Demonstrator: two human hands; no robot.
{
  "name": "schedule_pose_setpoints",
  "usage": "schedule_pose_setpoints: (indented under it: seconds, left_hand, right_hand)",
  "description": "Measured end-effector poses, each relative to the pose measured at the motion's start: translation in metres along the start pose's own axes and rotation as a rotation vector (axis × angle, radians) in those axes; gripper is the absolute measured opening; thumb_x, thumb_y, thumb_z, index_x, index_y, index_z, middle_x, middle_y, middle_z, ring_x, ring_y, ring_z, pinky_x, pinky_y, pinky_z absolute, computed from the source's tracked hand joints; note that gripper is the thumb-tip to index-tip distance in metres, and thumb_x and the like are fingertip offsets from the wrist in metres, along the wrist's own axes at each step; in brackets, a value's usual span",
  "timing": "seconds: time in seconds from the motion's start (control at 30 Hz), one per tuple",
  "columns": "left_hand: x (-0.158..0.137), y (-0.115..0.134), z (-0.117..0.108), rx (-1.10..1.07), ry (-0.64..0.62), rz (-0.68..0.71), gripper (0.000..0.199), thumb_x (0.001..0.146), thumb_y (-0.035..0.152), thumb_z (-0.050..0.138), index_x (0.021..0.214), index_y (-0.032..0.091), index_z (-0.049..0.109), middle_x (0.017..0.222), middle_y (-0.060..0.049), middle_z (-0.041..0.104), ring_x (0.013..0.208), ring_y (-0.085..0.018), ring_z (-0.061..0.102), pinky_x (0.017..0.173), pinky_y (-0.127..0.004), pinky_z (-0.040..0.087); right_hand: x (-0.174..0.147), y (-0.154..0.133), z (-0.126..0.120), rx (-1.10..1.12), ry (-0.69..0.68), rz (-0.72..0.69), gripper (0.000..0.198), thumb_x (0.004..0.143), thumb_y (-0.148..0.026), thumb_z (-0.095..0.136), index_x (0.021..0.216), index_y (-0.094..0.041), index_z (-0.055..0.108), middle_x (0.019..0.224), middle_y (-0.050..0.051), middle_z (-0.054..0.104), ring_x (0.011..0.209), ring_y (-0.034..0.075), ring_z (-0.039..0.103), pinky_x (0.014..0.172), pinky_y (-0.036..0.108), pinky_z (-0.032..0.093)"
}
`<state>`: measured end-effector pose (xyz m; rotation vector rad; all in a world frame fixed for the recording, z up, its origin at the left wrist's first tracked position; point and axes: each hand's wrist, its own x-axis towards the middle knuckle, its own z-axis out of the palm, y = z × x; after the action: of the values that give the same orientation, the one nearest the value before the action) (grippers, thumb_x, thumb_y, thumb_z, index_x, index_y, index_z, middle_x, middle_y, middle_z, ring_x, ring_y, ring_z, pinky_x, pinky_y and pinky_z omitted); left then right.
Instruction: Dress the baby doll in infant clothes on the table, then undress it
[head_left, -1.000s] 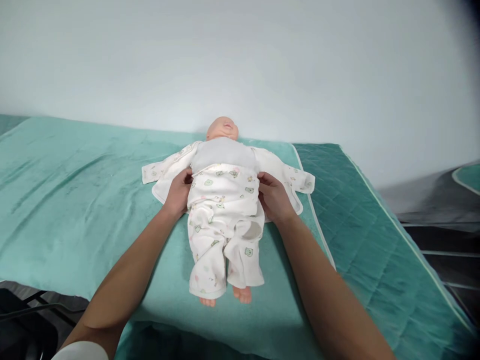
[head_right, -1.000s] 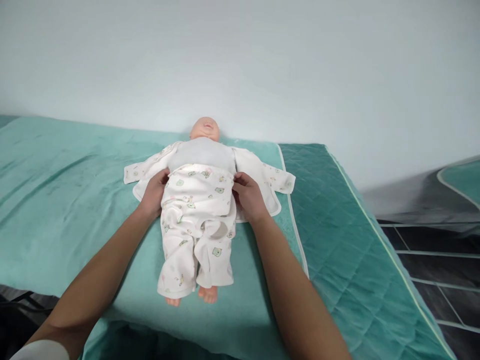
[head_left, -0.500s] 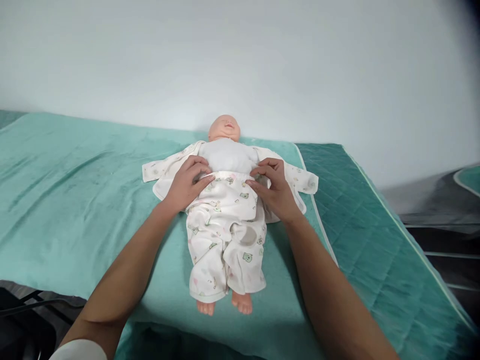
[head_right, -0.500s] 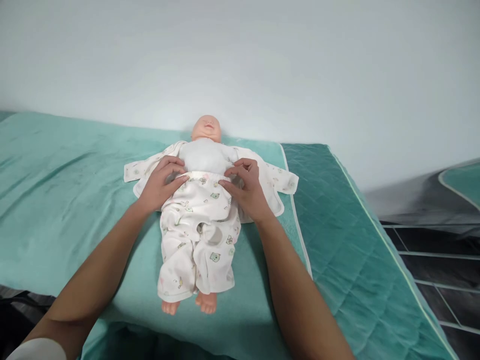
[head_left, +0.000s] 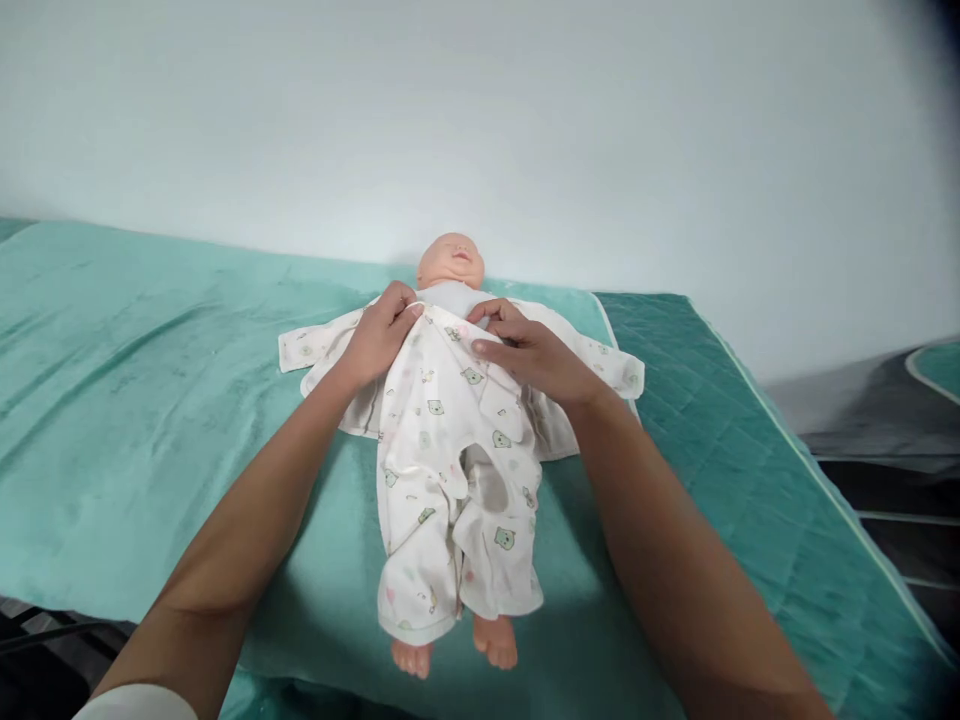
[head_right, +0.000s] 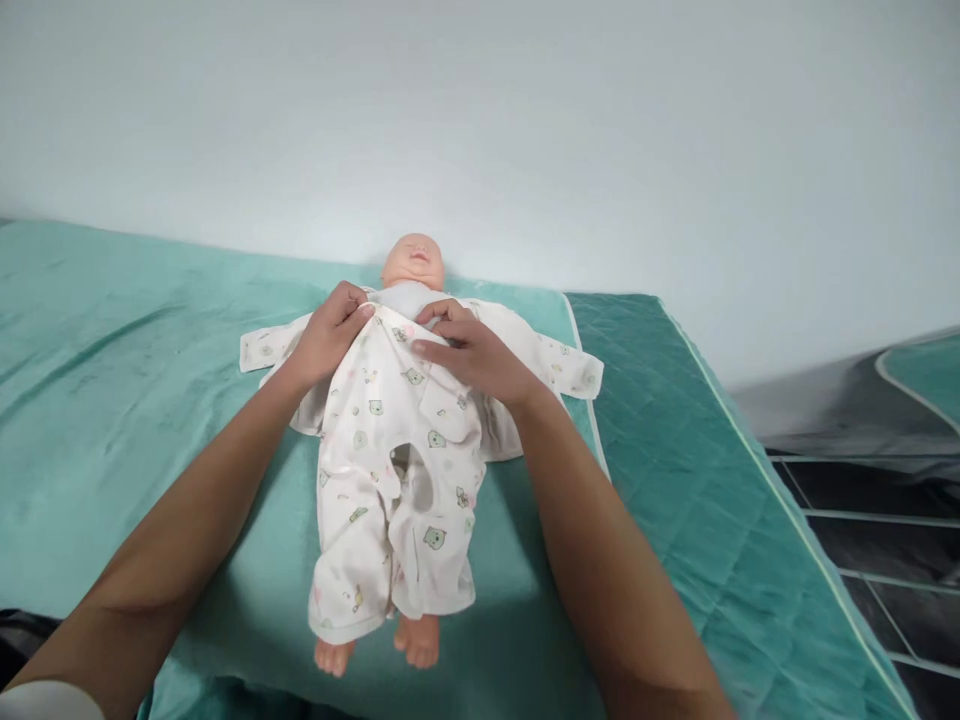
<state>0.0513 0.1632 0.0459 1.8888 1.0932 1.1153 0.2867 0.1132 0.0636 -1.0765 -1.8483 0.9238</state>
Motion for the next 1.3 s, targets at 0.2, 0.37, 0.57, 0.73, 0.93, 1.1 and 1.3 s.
schedule_pose_setpoints:
  seconds: [0.2, 0.37, 0.57, 0.73, 0.93, 1.1, 1.3]
  left_hand:
    - [0.005, -0.026, 0.002, -0.363, 0.077, -0.188, 0.031, 0.091, 0.052, 0.064, 0.087, 0.025, 0.05, 0.067, 0.003, 0.044, 0.06, -0.014, 0.041, 0.061, -0.027, 0.034]
    - [0.0, -0.028, -0.002, -0.367, 0.124, -0.217, 0.029, 0.091, 0.05, 0.065, 0.087, 0.025, 0.052, 0.066, 0.003, 0.045, 0.06, -0.014, 0.044, 0.059, -0.027, 0.034]
    - [-0.009, -0.028, -0.008, -0.21, 0.189, -0.229, 0.019, 0.092, 0.04, 0.059, 0.085, 0.024, 0.052, 0.067, 0.003, 0.046, 0.061, -0.014, 0.04, 0.06, -0.028, 0.031]
    - [-0.018, -0.032, -0.014, -0.059, 0.341, -0.252, 0.015, 0.092, 0.034, 0.057, 0.083, 0.023, 0.051, 0.067, 0.004, 0.046, 0.065, -0.014, 0.041, 0.065, -0.028, 0.032]
    - [-0.019, -0.034, -0.012, 0.084, 0.291, -0.22, 0.013, 0.092, 0.033, 0.055, 0.083, 0.023, 0.052, 0.075, 0.002, 0.056, 0.075, -0.018, 0.05, 0.073, -0.03, 0.035]
    - [-0.018, -0.035, -0.007, 0.242, 0.225, -0.163, 0.012, 0.093, 0.031, 0.055, 0.083, 0.025, 0.052, 0.075, -0.001, 0.059, 0.075, -0.022, 0.052, 0.072, -0.033, 0.034]
    - [-0.019, -0.032, -0.004, 0.253, 0.141, -0.151, 0.006, 0.09, 0.028, 0.056, 0.085, 0.026, 0.057, 0.075, -0.003, 0.064, 0.074, -0.025, 0.055, 0.07, -0.033, 0.034]
  right_hand:
    - [0.002, 0.04, -0.019, 0.553, 0.132, 0.322, 0.032, 0.072, -0.052, 0.081, 0.081, -0.021, 0.075, 0.095, 0.007, 0.074, 0.092, 0.028, 0.068, 0.079, 0.041, 0.056]
    - [-0.002, 0.059, -0.015, 0.727, 0.339, 0.451, 0.028, 0.069, -0.045, 0.078, 0.084, -0.021, 0.074, 0.086, 0.007, 0.077, 0.097, 0.034, 0.072, 0.084, 0.047, 0.059]
    - [-0.006, 0.051, -0.008, 0.807, 0.413, 0.434, 0.027, 0.07, -0.04, 0.073, 0.089, -0.021, 0.072, 0.087, 0.008, 0.078, 0.101, 0.036, 0.073, 0.087, 0.052, 0.06]
    - [-0.011, 0.051, -0.005, 0.775, 0.426, 0.351, 0.028, 0.072, -0.042, 0.07, 0.092, -0.022, 0.07, 0.091, 0.007, 0.077, 0.096, 0.034, 0.071, 0.084, 0.05, 0.059]
    - [-0.013, 0.057, 0.001, 0.529, 0.439, 0.324, 0.038, 0.074, -0.05, 0.076, 0.063, -0.025, 0.049, 0.06, -0.003, 0.049, 0.058, 0.016, 0.047, 0.059, 0.032, 0.043]
    - [-0.013, 0.061, 0.006, -0.013, 0.586, 0.275, 0.046, 0.083, -0.058, 0.066, 0.062, -0.024, 0.043, 0.061, -0.005, 0.038, 0.062, 0.014, 0.037, 0.061, 0.03, 0.033]
    - [-0.012, 0.057, 0.006, -0.351, 0.561, 0.256, 0.043, 0.087, -0.054, 0.058, 0.06, -0.024, 0.044, 0.06, -0.002, 0.047, 0.065, 0.017, 0.041, 0.065, 0.033, 0.034]
